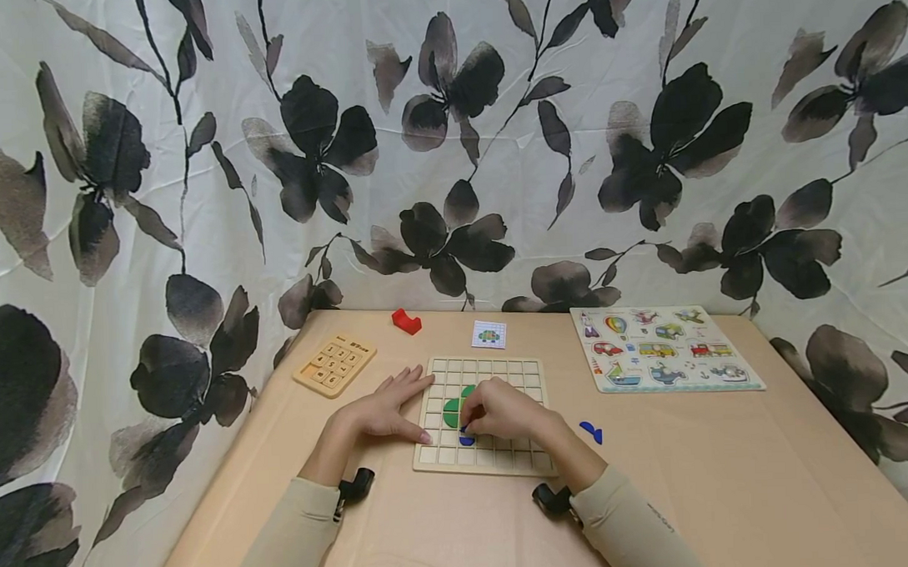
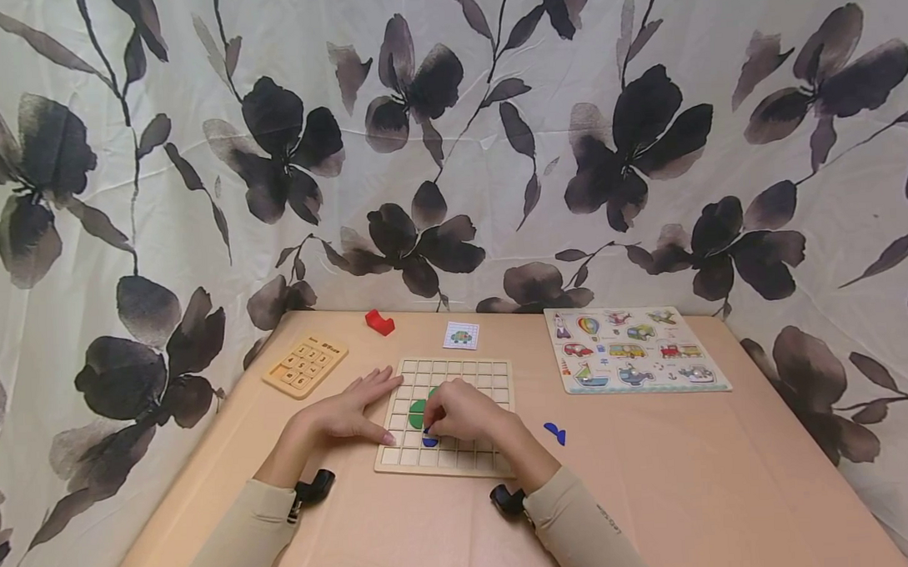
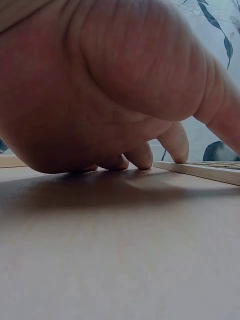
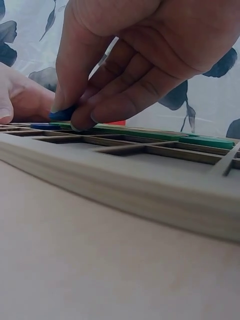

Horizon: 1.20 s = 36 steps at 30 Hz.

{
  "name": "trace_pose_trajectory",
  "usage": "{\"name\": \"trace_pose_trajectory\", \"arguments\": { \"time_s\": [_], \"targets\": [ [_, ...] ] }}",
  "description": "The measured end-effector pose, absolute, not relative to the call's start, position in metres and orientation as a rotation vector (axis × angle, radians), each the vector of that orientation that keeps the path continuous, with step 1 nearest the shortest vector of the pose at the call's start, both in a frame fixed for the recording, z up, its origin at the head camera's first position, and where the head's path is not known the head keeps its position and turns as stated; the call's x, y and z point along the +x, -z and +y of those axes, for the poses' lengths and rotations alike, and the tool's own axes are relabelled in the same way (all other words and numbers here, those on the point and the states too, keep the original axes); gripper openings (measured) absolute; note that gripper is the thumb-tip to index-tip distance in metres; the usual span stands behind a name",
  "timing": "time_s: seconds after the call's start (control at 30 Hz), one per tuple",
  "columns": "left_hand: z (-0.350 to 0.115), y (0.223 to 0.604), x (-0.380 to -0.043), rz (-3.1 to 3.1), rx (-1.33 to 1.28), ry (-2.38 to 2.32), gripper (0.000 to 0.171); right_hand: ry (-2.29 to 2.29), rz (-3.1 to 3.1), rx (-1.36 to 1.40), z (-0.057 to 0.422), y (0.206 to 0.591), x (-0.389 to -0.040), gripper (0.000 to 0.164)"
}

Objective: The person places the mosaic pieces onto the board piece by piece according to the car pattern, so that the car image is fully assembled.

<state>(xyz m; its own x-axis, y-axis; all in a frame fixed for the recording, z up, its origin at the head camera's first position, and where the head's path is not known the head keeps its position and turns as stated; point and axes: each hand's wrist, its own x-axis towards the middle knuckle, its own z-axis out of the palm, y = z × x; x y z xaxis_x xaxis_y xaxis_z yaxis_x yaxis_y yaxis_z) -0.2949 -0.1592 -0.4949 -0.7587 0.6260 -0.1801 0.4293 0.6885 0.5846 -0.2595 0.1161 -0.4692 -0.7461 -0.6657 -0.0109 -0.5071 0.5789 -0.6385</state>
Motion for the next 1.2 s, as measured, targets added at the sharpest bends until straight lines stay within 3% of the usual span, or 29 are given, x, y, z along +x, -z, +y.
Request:
{"name": "trace_pose_trajectory", "arguments": {
  "time_s": [1.2],
  "targets": [
    [-0.1608, 0.4955, -0.2946, 2.531, 0.809, -0.74, 0.111, 0.831, 2.592, -0.995, 0.1124, 0.4743, -0.2586, 0.008]
  ]
}}
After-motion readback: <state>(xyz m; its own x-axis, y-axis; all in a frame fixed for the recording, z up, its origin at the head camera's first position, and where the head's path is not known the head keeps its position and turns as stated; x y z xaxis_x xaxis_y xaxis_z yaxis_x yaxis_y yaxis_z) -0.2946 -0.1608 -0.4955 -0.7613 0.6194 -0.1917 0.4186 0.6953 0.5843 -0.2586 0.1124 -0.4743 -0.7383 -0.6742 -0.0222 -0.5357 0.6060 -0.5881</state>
